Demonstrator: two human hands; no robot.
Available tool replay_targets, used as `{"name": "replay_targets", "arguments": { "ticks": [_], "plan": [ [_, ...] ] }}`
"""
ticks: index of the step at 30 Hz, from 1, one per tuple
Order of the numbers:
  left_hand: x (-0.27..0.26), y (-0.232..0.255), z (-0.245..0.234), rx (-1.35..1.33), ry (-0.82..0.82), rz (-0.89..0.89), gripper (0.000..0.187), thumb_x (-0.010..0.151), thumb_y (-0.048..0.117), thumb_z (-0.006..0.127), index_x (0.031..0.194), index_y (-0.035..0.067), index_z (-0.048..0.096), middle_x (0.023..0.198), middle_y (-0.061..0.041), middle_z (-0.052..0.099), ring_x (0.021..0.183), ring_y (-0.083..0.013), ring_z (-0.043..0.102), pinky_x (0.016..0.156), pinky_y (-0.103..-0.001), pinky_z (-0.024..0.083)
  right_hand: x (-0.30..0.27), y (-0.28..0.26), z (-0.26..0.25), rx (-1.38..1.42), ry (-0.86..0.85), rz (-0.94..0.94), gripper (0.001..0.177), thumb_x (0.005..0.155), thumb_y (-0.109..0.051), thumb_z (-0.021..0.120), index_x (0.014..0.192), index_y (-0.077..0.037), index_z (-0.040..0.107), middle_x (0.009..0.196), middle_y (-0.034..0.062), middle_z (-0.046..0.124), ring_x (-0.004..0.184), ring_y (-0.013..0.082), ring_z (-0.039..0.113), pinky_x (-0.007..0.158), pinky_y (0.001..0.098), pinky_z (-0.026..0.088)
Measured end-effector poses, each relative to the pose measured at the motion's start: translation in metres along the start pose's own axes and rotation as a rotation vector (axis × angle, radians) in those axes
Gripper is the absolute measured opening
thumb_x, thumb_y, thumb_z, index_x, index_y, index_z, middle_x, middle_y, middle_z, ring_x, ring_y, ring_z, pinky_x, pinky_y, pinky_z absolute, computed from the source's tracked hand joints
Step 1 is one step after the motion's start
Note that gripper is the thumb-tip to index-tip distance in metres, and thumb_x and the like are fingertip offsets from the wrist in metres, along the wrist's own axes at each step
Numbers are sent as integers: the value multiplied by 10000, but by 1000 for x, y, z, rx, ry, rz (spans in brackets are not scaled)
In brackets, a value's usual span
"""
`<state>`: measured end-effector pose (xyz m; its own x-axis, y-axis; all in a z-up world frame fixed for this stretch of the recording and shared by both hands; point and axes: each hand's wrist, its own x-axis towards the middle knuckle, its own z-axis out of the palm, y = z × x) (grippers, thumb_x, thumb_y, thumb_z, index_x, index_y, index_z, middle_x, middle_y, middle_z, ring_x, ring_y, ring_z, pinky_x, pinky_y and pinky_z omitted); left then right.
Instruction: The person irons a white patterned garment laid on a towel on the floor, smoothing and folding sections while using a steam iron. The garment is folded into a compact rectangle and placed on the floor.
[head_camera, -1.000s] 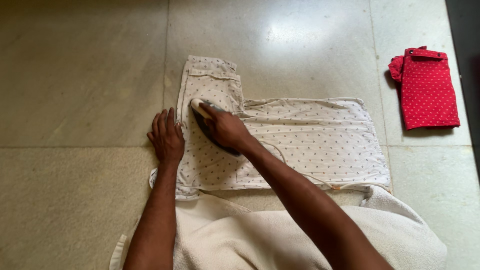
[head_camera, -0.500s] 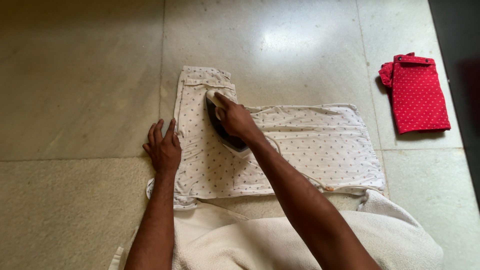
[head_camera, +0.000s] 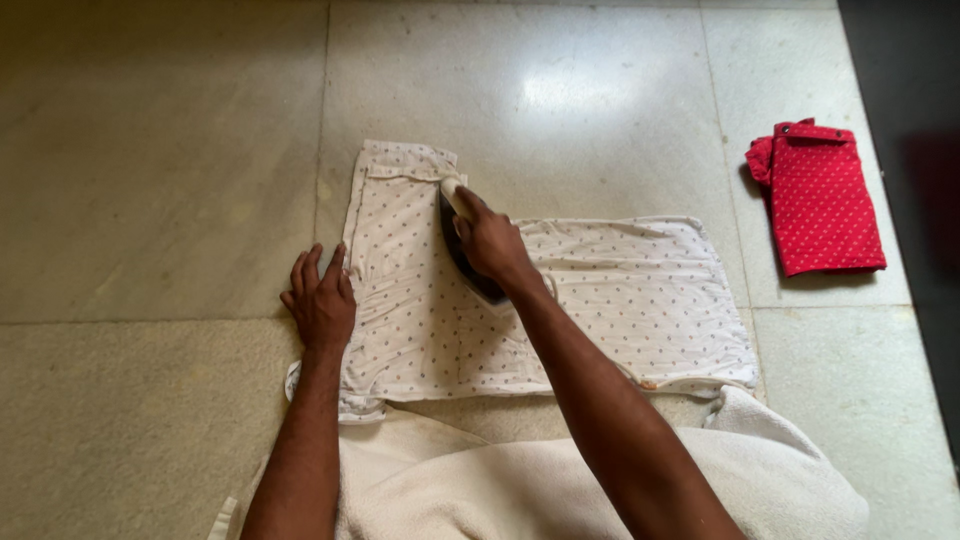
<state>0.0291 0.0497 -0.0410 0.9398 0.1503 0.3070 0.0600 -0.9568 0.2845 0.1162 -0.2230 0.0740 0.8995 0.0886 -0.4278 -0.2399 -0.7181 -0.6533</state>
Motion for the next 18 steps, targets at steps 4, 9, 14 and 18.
{"name": "replay_targets", "arguments": {
  "ticks": [4,9,14,18],
  "plan": [
    [15,1,-8,-89,-41,-50,408,959,224,649,1366,214,678,1480,-122,546,1384,-346,445,990,-605,392,-36,20,-25,78,-40,-139,563,1044,-353,497,1581,-280,344,1429,190,589,952,281,738,821,462,642],
    [74,12,-18,-123,-14,60,239,981,184,655,1197,115,731,1190,-133,685,1144,-369,591,962,-538,476,-95,66,-66,-35,-154,-110,585,1039,-352,439,1611,-337,320,1434,122,639,1026,305,706,870,485,606],
    [146,63,20,-108,-70,393,193,957,63,607,1078,103,752,1043,-122,708,1062,-337,644,935,-482,524,-127,88,-85,-45,-203,-32,588,1021,-371,475,1587,-356,317,1561,74,495,1059,303,721,921,498,599],
    [190,91,54,-15,-151,479,279,867,-1,574,1068,85,748,1049,-136,713,1032,-352,655,862,-478,532,-135,92,-89,-30,-216,12,590,1002,-391,500,1569,-377,339,1559,44,504,1047,305,744,967,503,599]
  ]
}}
